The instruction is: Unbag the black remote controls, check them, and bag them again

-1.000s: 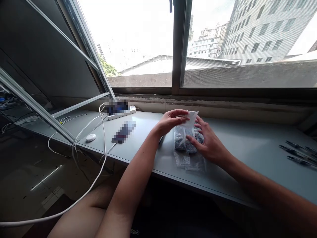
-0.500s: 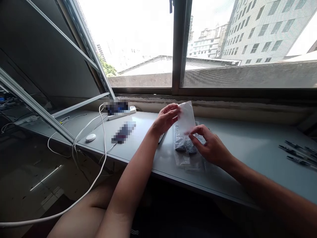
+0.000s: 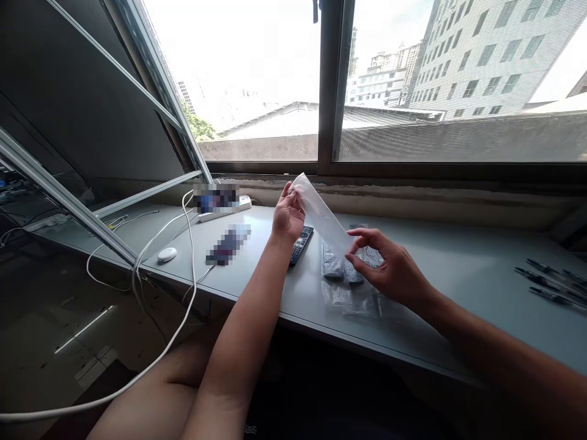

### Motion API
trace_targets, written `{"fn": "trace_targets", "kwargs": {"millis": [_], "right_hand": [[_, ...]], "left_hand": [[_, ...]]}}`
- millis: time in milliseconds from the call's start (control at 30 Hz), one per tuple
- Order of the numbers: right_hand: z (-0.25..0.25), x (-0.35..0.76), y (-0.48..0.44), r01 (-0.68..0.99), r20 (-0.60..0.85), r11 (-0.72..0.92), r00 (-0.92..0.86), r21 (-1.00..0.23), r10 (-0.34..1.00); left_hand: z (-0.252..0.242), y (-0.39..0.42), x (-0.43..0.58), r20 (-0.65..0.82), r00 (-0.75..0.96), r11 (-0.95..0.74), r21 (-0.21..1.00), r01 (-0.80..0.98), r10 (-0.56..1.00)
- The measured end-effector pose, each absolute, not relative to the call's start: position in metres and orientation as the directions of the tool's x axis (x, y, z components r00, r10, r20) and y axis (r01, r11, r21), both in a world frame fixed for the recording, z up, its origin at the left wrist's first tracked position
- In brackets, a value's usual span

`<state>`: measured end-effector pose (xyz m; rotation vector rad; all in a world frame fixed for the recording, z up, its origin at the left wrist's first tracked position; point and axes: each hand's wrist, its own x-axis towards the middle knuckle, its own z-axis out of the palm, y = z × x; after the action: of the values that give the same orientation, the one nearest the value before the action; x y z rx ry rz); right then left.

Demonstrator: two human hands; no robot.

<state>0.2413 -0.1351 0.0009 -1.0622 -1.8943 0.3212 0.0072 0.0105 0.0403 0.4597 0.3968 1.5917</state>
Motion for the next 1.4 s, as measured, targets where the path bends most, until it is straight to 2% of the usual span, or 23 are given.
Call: {"fn": "trace_targets", "kwargs": {"millis": [100,200,433,633,800,1033,1133,1267,1400], "right_hand": [[0.001,0.241,-0.135,0.553,0.618,0.61,-0.205,-0.567,0.759],[0.002,0.24,-0.135,0.565,0.645,0.631,-0.213,-0.531,0.734],[0.006,0.237,-0.135,0.558,0.675,0.663,-0.229,-0.499,0.702],[0.009,0.236,-0.136,0.553,0.694,0.675,-0.224,-0.488,0.685],[0.009,0.238,-0.135,0.572,0.721,0.681,-0.211,-0.456,0.66],[0.006,0.24,-0.135,0.565,0.712,0.644,-0.135,-0.516,0.689],[0.004,0.239,-0.135,0.542,0.7,0.628,-0.097,-0.559,0.707],[0.005,0.239,-0.134,0.548,0.712,0.628,-0.081,-0.553,0.697],[0.01,0.239,-0.135,0.605,0.749,0.64,-0.105,-0.474,0.654]], "left_hand": [[0.041,0.014,0.006,-0.021,-0.113,-0.088,0.49,-0.867,0.993],[0.039,0.016,0.01,-0.03,-0.082,-0.05,0.571,-0.819,0.996],[0.029,0.007,0.023,0.032,0.24,0.12,0.799,-0.59,0.97],[0.024,-0.001,0.019,0.025,0.559,0.211,0.911,-0.354,0.829],[0.023,-0.002,0.017,0.044,0.62,0.182,0.938,-0.296,0.783],[0.018,0.005,0.024,0.008,0.43,0.158,0.924,-0.348,0.903],[0.019,0.005,0.024,-0.007,0.409,0.163,0.923,-0.349,0.912],[0.022,0.0,0.02,-0.006,0.587,0.168,0.96,-0.222,0.809],[0.022,-0.004,0.017,-0.03,0.775,0.192,0.974,-0.118,0.632]]}}
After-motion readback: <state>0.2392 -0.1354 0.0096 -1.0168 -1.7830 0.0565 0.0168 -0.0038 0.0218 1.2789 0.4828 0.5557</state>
